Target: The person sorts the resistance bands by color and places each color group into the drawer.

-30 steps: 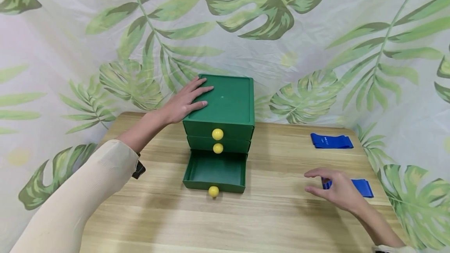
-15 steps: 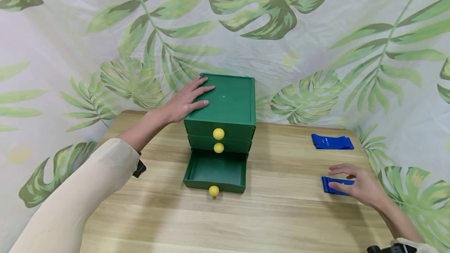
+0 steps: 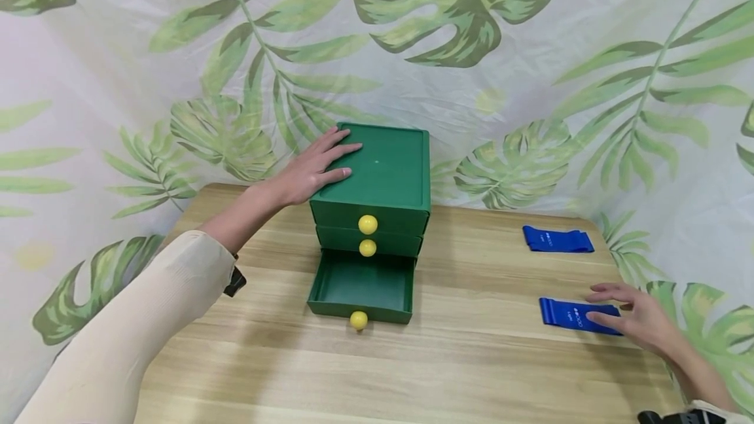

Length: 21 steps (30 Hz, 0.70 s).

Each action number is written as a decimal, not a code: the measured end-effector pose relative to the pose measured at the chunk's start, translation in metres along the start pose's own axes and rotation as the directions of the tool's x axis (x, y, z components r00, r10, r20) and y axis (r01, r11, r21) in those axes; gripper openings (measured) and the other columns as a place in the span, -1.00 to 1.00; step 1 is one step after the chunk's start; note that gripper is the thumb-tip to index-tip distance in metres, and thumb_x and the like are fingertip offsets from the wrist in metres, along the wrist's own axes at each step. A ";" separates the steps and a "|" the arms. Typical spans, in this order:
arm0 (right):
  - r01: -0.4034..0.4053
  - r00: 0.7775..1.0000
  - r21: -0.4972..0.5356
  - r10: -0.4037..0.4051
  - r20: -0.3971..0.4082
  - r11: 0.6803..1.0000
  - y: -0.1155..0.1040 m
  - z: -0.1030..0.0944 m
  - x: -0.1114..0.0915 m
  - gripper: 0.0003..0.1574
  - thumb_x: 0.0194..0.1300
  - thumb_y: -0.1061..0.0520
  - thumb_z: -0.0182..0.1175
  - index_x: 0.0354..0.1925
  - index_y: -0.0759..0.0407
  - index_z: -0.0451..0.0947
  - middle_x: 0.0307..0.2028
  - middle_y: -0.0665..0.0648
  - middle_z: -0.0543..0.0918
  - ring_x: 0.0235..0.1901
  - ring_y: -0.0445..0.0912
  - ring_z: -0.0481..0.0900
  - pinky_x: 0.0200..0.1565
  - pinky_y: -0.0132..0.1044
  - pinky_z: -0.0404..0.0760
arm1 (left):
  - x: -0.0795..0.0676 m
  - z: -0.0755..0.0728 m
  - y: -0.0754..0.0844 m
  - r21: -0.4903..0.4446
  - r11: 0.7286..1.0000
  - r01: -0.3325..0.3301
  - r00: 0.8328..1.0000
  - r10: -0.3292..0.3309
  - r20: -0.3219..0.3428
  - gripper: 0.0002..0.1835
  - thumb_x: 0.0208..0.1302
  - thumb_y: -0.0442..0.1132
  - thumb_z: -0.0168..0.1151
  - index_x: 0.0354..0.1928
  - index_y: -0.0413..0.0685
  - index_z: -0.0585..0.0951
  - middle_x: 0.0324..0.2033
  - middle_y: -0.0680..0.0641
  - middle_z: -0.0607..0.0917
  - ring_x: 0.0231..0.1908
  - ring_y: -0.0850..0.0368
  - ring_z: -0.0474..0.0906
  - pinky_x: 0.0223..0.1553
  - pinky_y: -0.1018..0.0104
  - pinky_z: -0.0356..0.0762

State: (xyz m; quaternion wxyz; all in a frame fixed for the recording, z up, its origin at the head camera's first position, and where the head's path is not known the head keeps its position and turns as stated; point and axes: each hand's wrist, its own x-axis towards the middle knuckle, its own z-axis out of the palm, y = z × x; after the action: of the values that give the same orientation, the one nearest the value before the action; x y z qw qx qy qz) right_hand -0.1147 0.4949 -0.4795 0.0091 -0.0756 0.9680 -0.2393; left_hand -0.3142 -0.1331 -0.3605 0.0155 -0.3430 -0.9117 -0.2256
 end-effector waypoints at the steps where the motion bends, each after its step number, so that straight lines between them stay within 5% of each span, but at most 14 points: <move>1: -0.017 1.000 -0.005 0.017 0.010 1.000 0.003 0.000 -0.001 -0.62 0.25 0.06 0.57 -0.02 0.23 0.81 0.15 0.22 0.70 -0.04 -0.81 0.10 -0.27 -0.40 0.57 | 0.000 0.000 0.000 0.000 1.000 0.000 1.000 0.000 0.000 -0.33 0.68 0.13 -0.03 0.68 0.10 0.22 0.70 -0.14 -0.05 0.69 -0.11 -0.36 0.63 -0.17 -0.27; 3: -0.039 0.999 -0.016 0.039 0.018 0.999 0.008 -0.001 -0.003 -0.58 0.27 0.05 0.57 0.00 0.27 0.80 0.17 0.46 0.64 -0.05 -0.81 0.08 -0.29 -0.40 0.58 | 0.000 0.000 0.001 -0.001 1.000 -0.001 1.000 0.001 0.000 -0.33 0.68 0.13 -0.03 0.68 0.10 0.22 0.70 -0.14 -0.05 0.69 -0.11 -0.36 0.63 -0.17 -0.27; 5: -0.050 0.999 -0.013 0.050 0.016 0.999 0.014 -0.001 -0.005 -0.56 0.26 0.06 0.57 0.01 0.29 0.79 0.17 0.42 0.66 -0.05 -0.81 0.06 -0.31 -0.41 0.59 | 0.000 0.000 0.001 -0.002 1.000 -0.001 1.000 0.001 0.001 -0.33 0.68 0.13 -0.03 0.68 0.10 0.22 0.70 -0.15 -0.05 0.69 -0.11 -0.36 0.63 -0.17 -0.27; 10: -0.018 0.999 0.024 0.018 -0.027 1.000 0.027 0.000 -0.012 -0.53 0.15 0.12 0.64 -0.02 0.31 0.79 0.03 -0.40 0.59 -0.03 -0.82 0.10 -0.32 -0.38 0.67 | 0.000 -0.001 0.001 -0.005 1.000 0.003 1.000 -0.003 -0.001 -0.33 0.68 0.13 -0.03 0.68 0.11 0.22 0.70 -0.14 -0.06 0.70 -0.10 -0.36 0.63 -0.18 -0.27; 13: -0.016 0.999 0.024 0.017 -0.037 1.000 0.031 0.001 -0.015 -0.51 0.13 0.08 0.65 -0.02 0.28 0.79 0.00 -0.66 0.37 -0.02 -0.81 0.09 -0.11 -0.10 0.70 | 0.000 -0.001 0.001 -0.005 1.000 0.006 1.000 -0.006 0.000 -0.33 0.68 0.13 -0.03 0.68 0.12 0.22 0.71 -0.13 -0.06 0.70 -0.09 -0.36 0.63 -0.18 -0.27; 15: -0.028 0.999 0.023 0.029 -0.039 0.999 0.034 0.002 -0.017 -0.50 0.14 0.04 0.65 -0.01 0.26 0.79 0.03 -0.57 0.44 -0.01 -0.75 0.15 0.09 0.23 0.59 | 0.000 0.000 0.001 -0.006 1.000 0.009 1.000 -0.009 -0.001 -0.34 0.68 0.13 -0.03 0.68 0.12 0.22 0.71 -0.13 -0.05 0.70 -0.08 -0.36 0.63 -0.18 -0.26; 17: -0.054 0.998 0.008 0.054 -0.024 0.998 0.035 0.002 -0.017 -0.49 0.16 0.01 0.63 0.00 0.24 0.80 0.08 -0.32 0.61 -0.05 -0.74 0.17 0.05 0.38 0.50 | 0.000 0.000 0.001 -0.007 1.000 0.010 1.000 -0.010 -0.002 -0.34 0.69 0.13 -0.03 0.68 0.13 0.22 0.71 -0.12 -0.05 0.70 -0.08 -0.36 0.63 -0.18 -0.26; 19: -0.071 0.997 -0.005 0.071 -0.005 0.997 0.037 0.002 -0.018 -0.50 0.18 0.00 0.62 0.00 0.26 0.80 0.12 0.05 0.71 -0.10 -0.72 0.23 -0.02 0.33 0.55 | 0.000 0.000 0.001 -0.007 1.000 0.011 1.000 -0.011 -0.003 -0.34 0.69 0.13 -0.03 0.68 0.13 0.22 0.71 -0.12 -0.05 0.70 -0.08 -0.35 0.63 -0.18 -0.25; 21: -0.086 0.996 -0.036 0.086 0.007 0.996 0.039 0.001 -0.018 -0.52 0.19 -0.01 0.62 -0.01 0.24 0.81 0.10 0.29 0.71 -0.14 -0.69 0.27 -0.11 0.03 0.61 | 0.000 0.001 0.001 -0.007 1.000 0.011 1.000 -0.011 -0.003 -0.34 0.69 0.13 -0.04 0.68 0.13 0.22 0.71 -0.12 -0.05 0.70 -0.08 -0.35 0.63 -0.18 -0.25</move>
State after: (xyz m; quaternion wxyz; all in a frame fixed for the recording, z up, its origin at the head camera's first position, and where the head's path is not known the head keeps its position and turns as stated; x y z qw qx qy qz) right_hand -0.1026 0.5312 -0.4990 0.0223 -0.0351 0.9744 -0.2210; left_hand -0.3132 -0.1324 -0.3609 0.0146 -0.3378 -0.9127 -0.2295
